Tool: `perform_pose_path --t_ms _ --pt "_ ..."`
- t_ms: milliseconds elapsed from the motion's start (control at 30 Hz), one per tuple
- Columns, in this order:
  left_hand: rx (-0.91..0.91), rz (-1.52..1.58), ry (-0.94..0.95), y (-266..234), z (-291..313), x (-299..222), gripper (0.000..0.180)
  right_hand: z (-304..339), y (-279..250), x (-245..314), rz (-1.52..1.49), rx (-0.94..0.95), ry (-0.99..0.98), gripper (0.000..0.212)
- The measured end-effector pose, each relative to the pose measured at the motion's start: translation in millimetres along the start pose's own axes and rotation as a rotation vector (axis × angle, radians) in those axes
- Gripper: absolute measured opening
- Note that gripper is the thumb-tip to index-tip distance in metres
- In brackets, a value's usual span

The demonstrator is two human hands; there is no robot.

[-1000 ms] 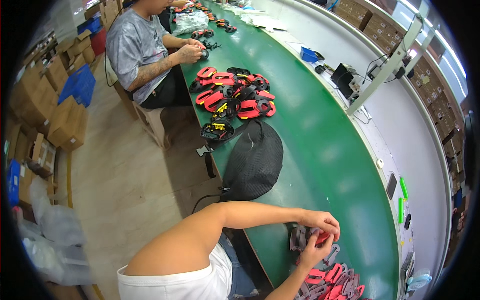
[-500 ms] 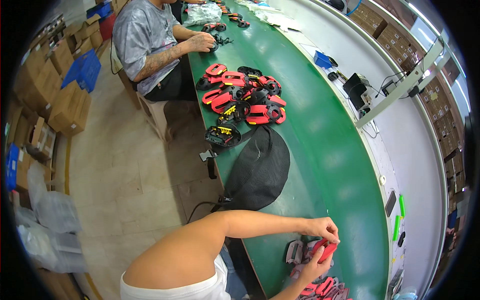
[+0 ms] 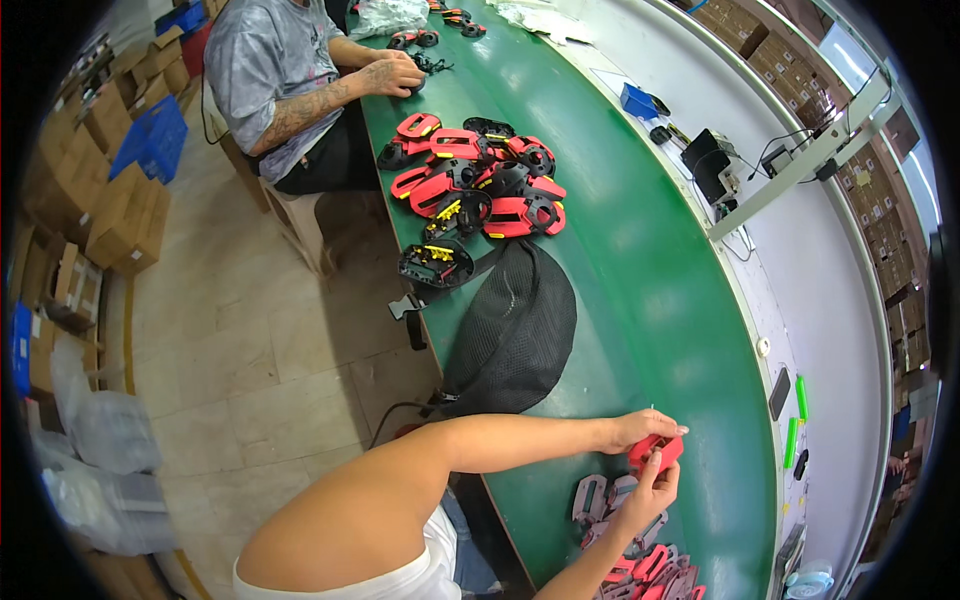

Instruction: The person assembles plastic housings, electronic components, and assembly parts by hand on a factory production line.

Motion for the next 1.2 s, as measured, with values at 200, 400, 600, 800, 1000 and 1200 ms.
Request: perform_pose_path --t_ms 200,400,600,800,1000,1200 --pt "0.023 -0.027 -0.027 -7.2 -1.5 5.3 0.025 12.6 4.5 -3.5 0.211 -0.031 -0.127 0.023" --pt "-0.128 0.441 0.085 -24.3 1.7 -56.7 0.025 17.6 -2.2 -1.0 0.250 -0.046 -0.154 0.020" --pt "0.523 0.616 0.434 -39.2 27.5 -119.1 0.035 20.7 1.3 0.8 0.236 -0.028 -0.153 0.018" --pt "0.037 -0.379 0.107 -12.4 -2.9 -22.9 0.041 18.2 0.9 3.9 0.127 -0.041 -0.172 0.023" --pt "0.083 -0.519 0.080 -6.9 2.3 1.7 0.041 17.5 -6.5 -8.2 0.114 -0.079 -0.092 0.024" --pt "-0.092 -0.901 0.209 -1.1 13.7 -18.6 0.033 15.9 -5.0 -8.4 0.103 -0.053 -0.076 0.020"
Point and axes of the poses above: each hand's wrist, its own z-axis away from the middle knuckle, its own y-axis out of the palm, x = y × z, the point moved 6 cm from there along -z, towards the middle knuckle, and after that the axes turned 1 degree about z, right-handed, at the moved point
